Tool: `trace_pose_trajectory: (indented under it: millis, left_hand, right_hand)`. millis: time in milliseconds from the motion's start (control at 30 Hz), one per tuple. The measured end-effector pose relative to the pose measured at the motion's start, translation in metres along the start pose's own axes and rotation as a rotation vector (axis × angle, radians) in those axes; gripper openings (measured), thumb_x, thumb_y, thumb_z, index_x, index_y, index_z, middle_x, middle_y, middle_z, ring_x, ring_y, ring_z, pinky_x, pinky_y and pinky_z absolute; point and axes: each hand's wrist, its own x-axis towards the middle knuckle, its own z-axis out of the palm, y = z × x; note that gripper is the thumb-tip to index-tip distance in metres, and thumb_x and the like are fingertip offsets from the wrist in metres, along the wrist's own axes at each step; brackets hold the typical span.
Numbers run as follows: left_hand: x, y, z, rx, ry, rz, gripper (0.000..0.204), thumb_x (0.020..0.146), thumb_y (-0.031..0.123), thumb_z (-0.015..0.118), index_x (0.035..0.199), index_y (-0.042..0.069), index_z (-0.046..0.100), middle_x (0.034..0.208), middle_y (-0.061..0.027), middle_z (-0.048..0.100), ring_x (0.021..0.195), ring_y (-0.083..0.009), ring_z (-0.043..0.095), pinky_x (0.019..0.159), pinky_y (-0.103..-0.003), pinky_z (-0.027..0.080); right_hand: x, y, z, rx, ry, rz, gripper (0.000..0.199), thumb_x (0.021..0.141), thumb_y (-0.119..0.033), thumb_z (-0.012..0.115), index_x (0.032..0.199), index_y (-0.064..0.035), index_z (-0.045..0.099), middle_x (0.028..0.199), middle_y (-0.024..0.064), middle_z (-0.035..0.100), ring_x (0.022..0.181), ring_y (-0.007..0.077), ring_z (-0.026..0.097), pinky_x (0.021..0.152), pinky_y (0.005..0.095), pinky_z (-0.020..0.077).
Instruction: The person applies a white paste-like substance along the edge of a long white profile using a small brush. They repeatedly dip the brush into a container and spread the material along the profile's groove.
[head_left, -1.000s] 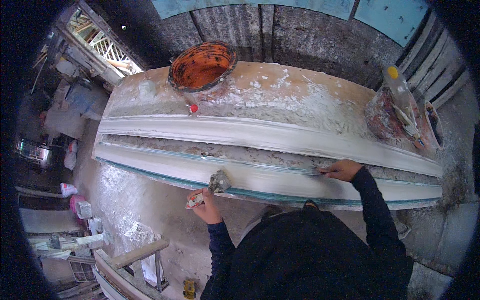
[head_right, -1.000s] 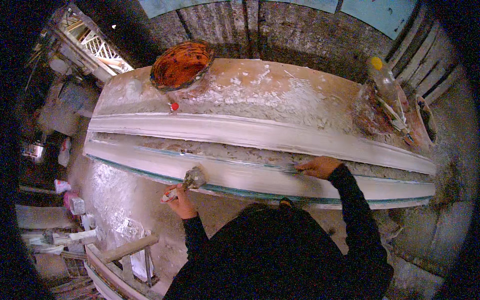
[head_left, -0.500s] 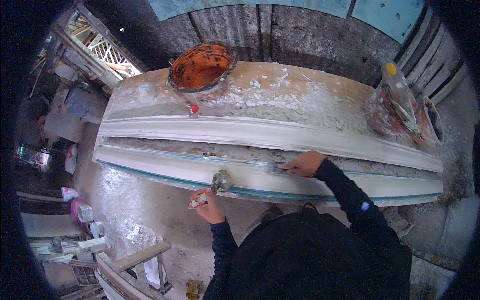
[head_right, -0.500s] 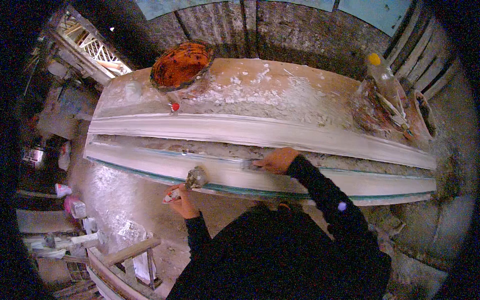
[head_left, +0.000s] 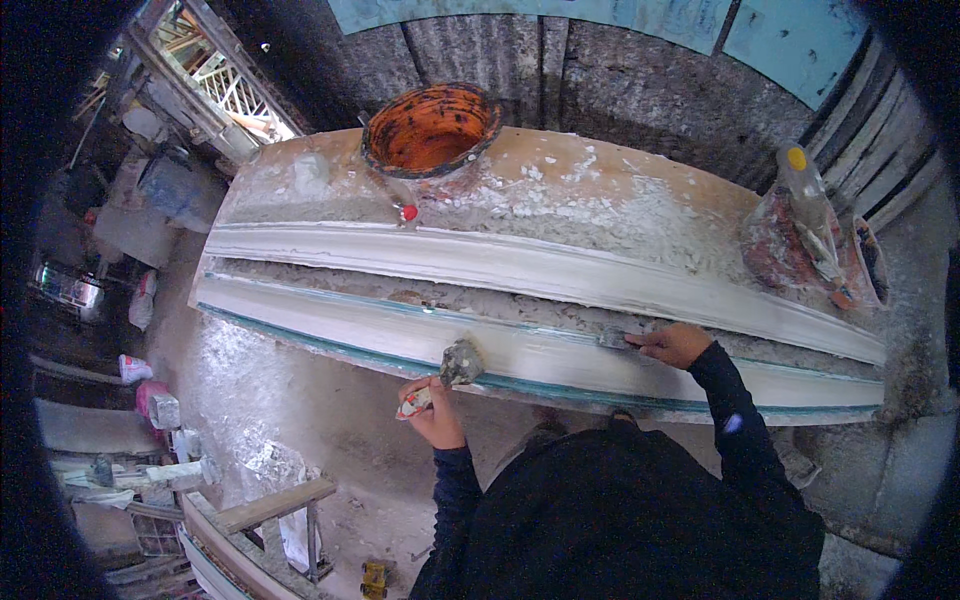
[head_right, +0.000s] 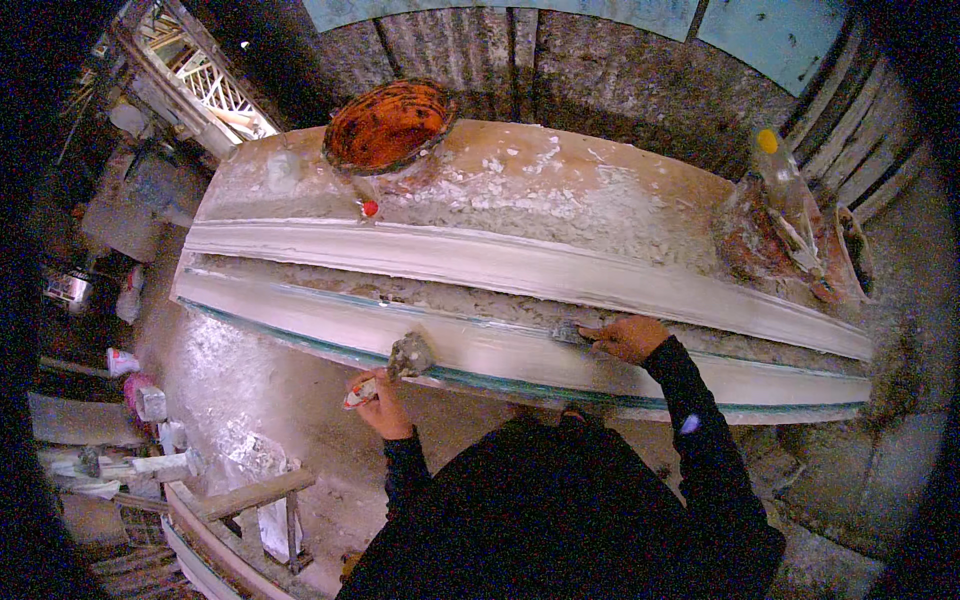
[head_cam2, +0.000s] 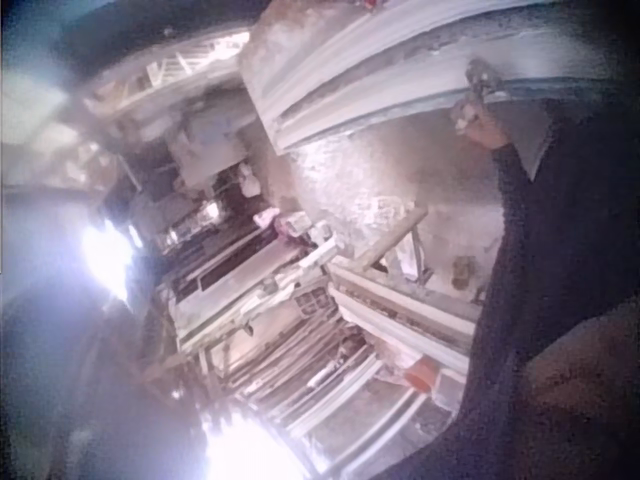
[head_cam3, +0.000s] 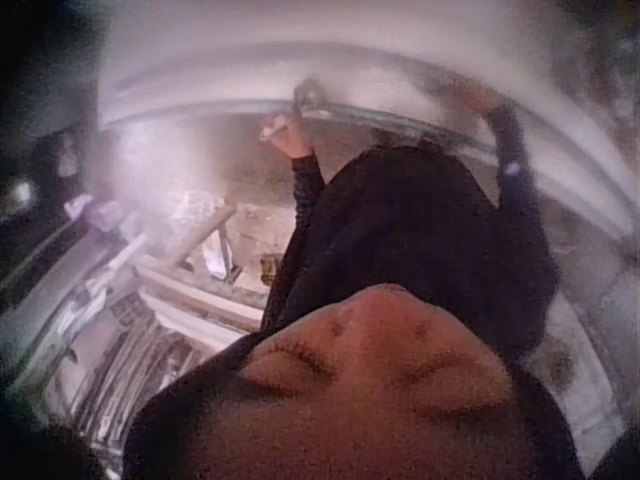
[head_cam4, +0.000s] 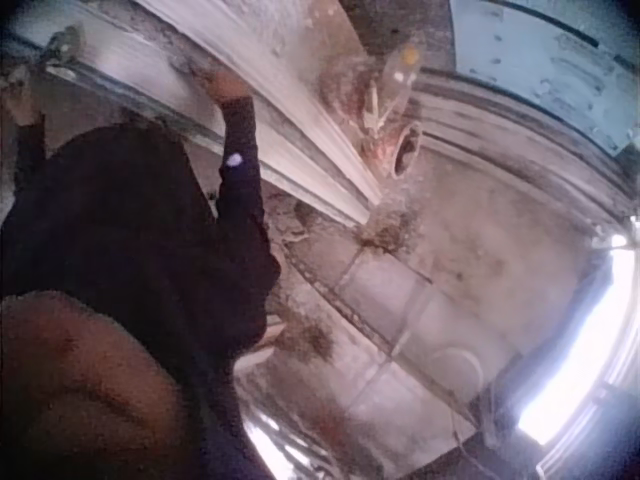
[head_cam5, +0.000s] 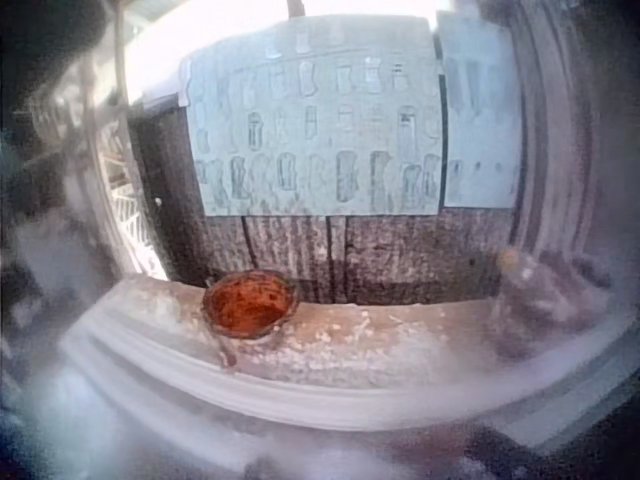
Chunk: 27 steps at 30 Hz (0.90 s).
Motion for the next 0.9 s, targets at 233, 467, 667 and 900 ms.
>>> trace_pose_trajectory:
  millis: [233, 467, 667, 900]
  left_hand:
    - [0.003, 0.005, 0.006, -0.066, -0.007, 0.003, 0.012, 0.081, 0.008, 0.057, 0.085, 0.005, 0.046, 0.081, -0.0029, 0.046, 0.074, -0.0115, 0.046, 0.069, -0.025, 0.04]
    - [0.007, 0.003, 0.006, -0.026, 0.017, 0.004, 0.011, 0.081, 0.007, 0.057, 0.083, 0.005, 0.047, 0.079, -0.0028, 0.046, 0.074, -0.0113, 0.045, 0.069, -0.025, 0.039]
    - [0.006, 0.012, 0.006, -0.045, 0.024, -0.02, 0.011, 0.08, 0.007, 0.058, 0.083, 0.005, 0.047, 0.079, -0.003, 0.048, 0.072, -0.0101, 0.048, 0.063, -0.023, 0.042]
    - [0.0, 0.018, 0.007, -0.029, 0.046, -0.075, 0.013, 0.08, 0.008, 0.059, 0.084, 0.005, 0.047, 0.08, -0.0036, 0.048, 0.071, -0.0108, 0.049, 0.06, -0.022, 0.044]
  right_hand:
    - [0.031, -0.023, 0.005, -0.038, 0.075, -0.099, 0.034, 0.086, -0.035, 0.044, 0.12, -0.0364, 0.046, 0.073, 0.0129, 0.059, 0.069, 0.0306, 0.058, 0.064, 0.0407, 0.0449]
    - [0.087, -0.075, -0.005, -0.103, 0.081, -0.152, 0.035, 0.086, -0.039, 0.042, 0.12, -0.0346, 0.047, 0.084, 0.0128, 0.061, 0.076, 0.0323, 0.058, 0.068, 0.0414, 0.0456]
    - [0.064, -0.021, -0.01, -0.034, -0.099, -0.235, 0.037, 0.087, -0.044, 0.038, 0.122, -0.0336, 0.045, 0.096, 0.0148, 0.06, 0.086, 0.0334, 0.057, 0.077, 0.0414, 0.0446]
    - [0.019, 0.006, -0.018, -0.013, -0.156, -0.075, 0.037, 0.087, -0.044, 0.04, 0.123, -0.037, 0.043, 0.096, 0.0118, 0.06, 0.084, 0.0324, 0.058, 0.075, 0.0421, 0.0455]
